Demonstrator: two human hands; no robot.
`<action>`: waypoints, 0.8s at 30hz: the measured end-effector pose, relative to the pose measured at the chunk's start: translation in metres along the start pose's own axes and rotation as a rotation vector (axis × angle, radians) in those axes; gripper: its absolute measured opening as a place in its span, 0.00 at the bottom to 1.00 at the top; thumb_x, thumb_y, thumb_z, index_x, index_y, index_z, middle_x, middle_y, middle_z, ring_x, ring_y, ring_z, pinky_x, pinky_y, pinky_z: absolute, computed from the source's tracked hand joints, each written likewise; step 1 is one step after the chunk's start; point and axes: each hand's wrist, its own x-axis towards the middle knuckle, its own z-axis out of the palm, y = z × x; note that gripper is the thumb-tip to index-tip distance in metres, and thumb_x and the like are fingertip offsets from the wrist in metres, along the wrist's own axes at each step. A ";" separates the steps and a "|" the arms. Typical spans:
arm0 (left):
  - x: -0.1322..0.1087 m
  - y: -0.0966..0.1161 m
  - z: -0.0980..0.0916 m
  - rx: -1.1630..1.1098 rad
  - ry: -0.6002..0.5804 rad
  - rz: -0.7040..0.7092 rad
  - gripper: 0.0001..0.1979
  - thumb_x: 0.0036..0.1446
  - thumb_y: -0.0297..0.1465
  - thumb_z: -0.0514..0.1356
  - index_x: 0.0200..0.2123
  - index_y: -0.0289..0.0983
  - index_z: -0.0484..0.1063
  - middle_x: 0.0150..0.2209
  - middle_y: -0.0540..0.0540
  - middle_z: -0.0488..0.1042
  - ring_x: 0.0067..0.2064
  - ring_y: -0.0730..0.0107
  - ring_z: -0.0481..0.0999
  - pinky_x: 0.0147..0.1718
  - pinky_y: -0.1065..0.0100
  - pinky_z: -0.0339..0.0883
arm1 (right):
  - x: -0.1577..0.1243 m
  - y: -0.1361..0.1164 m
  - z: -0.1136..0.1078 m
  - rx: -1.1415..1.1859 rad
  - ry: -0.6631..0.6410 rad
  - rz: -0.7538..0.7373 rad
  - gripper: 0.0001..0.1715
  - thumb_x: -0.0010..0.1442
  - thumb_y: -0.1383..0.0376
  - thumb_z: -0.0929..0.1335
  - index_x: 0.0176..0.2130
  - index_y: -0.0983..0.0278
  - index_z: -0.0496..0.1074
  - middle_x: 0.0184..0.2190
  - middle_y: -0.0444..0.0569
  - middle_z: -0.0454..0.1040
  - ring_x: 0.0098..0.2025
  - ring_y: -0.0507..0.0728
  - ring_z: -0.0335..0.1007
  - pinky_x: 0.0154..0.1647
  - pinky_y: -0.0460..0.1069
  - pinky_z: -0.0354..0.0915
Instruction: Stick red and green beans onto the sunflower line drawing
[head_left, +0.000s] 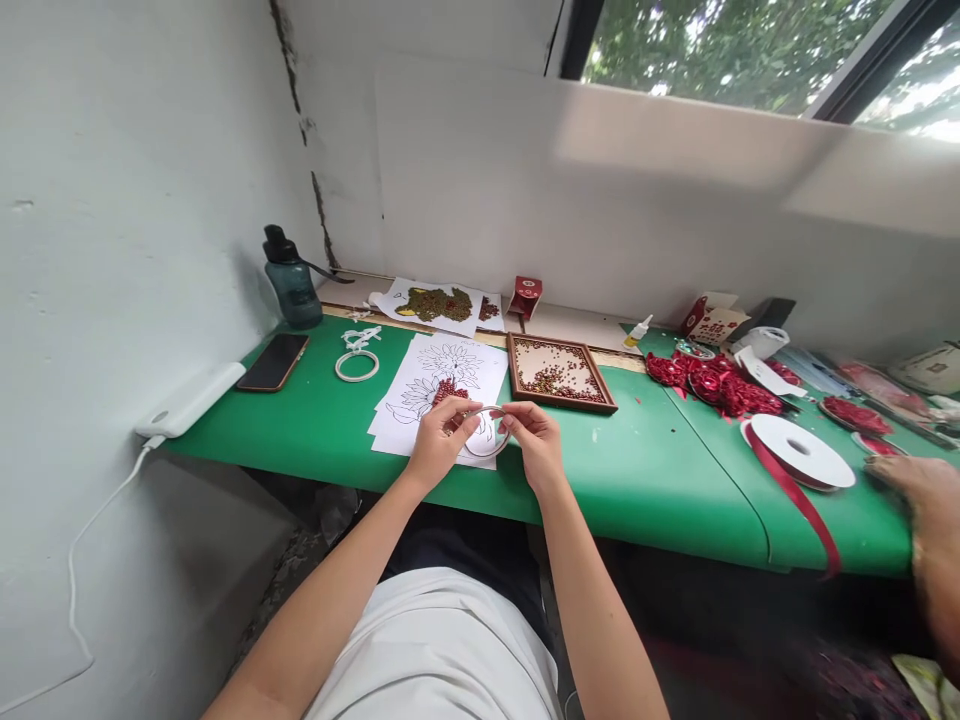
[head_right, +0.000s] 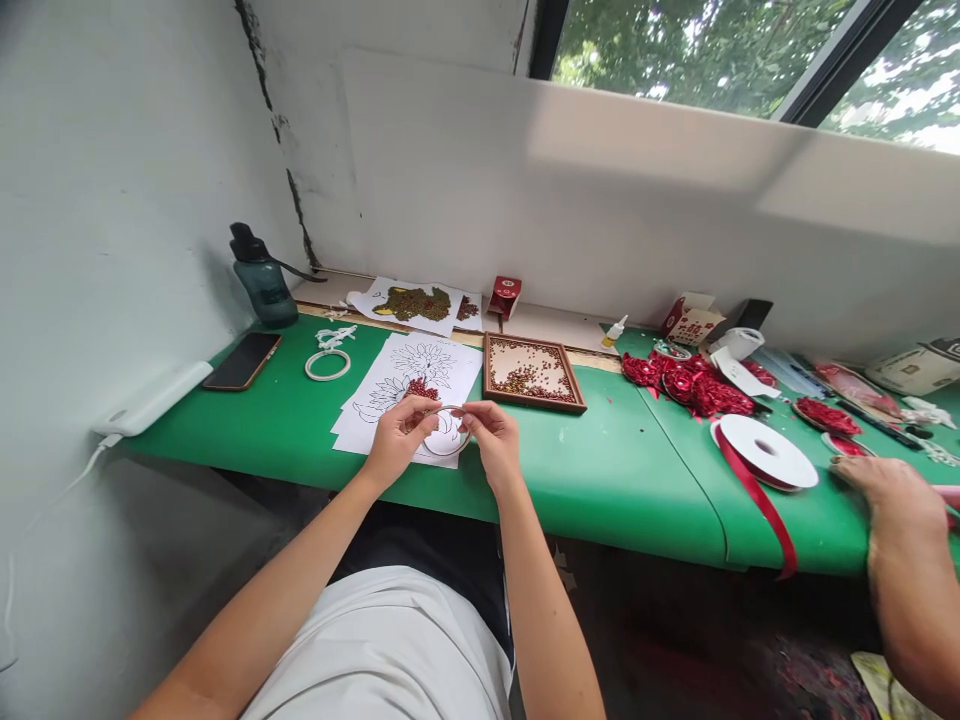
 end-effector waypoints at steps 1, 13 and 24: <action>0.000 -0.001 0.000 -0.004 -0.007 -0.012 0.11 0.64 0.40 0.66 0.46 0.42 0.80 0.43 0.46 0.78 0.36 0.68 0.77 0.35 0.65 0.73 | 0.000 0.000 -0.001 0.001 0.026 -0.008 0.14 0.56 0.54 0.78 0.39 0.59 0.80 0.33 0.48 0.83 0.30 0.54 0.71 0.38 0.54 0.71; -0.001 0.000 -0.001 0.032 -0.017 0.030 0.11 0.69 0.36 0.61 0.49 0.42 0.80 0.44 0.45 0.78 0.41 0.65 0.77 0.40 0.64 0.73 | -0.004 -0.001 0.000 -0.027 -0.087 0.018 0.18 0.55 0.51 0.78 0.41 0.58 0.82 0.33 0.48 0.83 0.32 0.57 0.76 0.40 0.56 0.73; 0.000 0.000 -0.002 0.048 0.089 0.088 0.07 0.70 0.32 0.60 0.45 0.41 0.79 0.43 0.46 0.77 0.45 0.65 0.78 0.44 0.64 0.72 | -0.003 -0.003 0.000 -0.018 -0.339 0.044 0.17 0.59 0.51 0.77 0.40 0.59 0.75 0.32 0.47 0.80 0.33 0.57 0.76 0.39 0.53 0.72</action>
